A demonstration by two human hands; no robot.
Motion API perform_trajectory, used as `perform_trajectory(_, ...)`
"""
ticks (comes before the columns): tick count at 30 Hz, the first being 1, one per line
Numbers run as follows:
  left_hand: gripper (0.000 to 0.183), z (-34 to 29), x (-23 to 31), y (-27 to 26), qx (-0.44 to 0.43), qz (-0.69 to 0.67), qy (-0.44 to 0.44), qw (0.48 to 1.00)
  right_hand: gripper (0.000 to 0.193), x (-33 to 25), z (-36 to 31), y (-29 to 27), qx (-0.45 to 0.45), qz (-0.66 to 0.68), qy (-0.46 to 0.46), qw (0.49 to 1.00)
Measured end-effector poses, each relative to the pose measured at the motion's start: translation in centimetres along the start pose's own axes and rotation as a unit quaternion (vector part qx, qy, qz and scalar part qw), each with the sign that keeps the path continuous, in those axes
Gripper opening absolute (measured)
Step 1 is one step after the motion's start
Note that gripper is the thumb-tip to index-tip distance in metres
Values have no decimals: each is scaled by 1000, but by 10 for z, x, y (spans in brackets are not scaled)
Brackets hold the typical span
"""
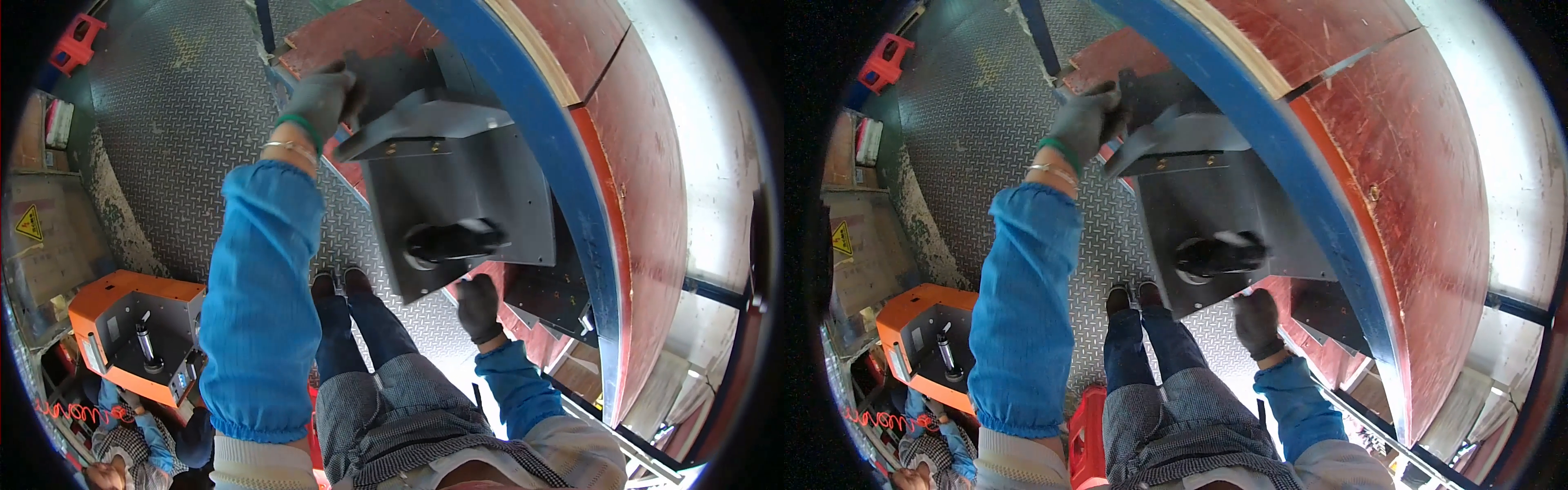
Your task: The person assembles and organizes metal housings and metal parts on a shelving unit by hand.
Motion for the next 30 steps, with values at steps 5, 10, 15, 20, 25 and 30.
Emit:
perform_trajectory(5,30,66,-72,-171,130,303,173,928,10,-13,63,24,-21,11,13,1000)
perform_trajectory(10,26,-7,-141,-63,161,-144,-55,975,10,84,80,15,40,129,233,963)
perform_trajectory(15,25,-33,-146,-55,218,-193,-9,957,27,116,83,45,-17,71,215,974)
perform_trajectory(20,24,-39,-196,-73,253,-187,-60,947,22,132,24,56,163,461,396,777)
perform_trajectory(25,21,-43,-207,-86,171,-89,-90,977,16,54,-21,41,147,341,445,815)
perform_trajectory(30,21,-65,-182,-69,42,-61,-17,997,27,-14,-61,34,56,436,522,731)
Point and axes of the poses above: each hand's wrist, its own z-axis towards the middle knuckle, its own y-axis out of the palm, x = y × z, the point moved 5 cm from there along z, towards the middle knuckle, and after that the axes turned 5 degrees about x, right-handed, at the moved point
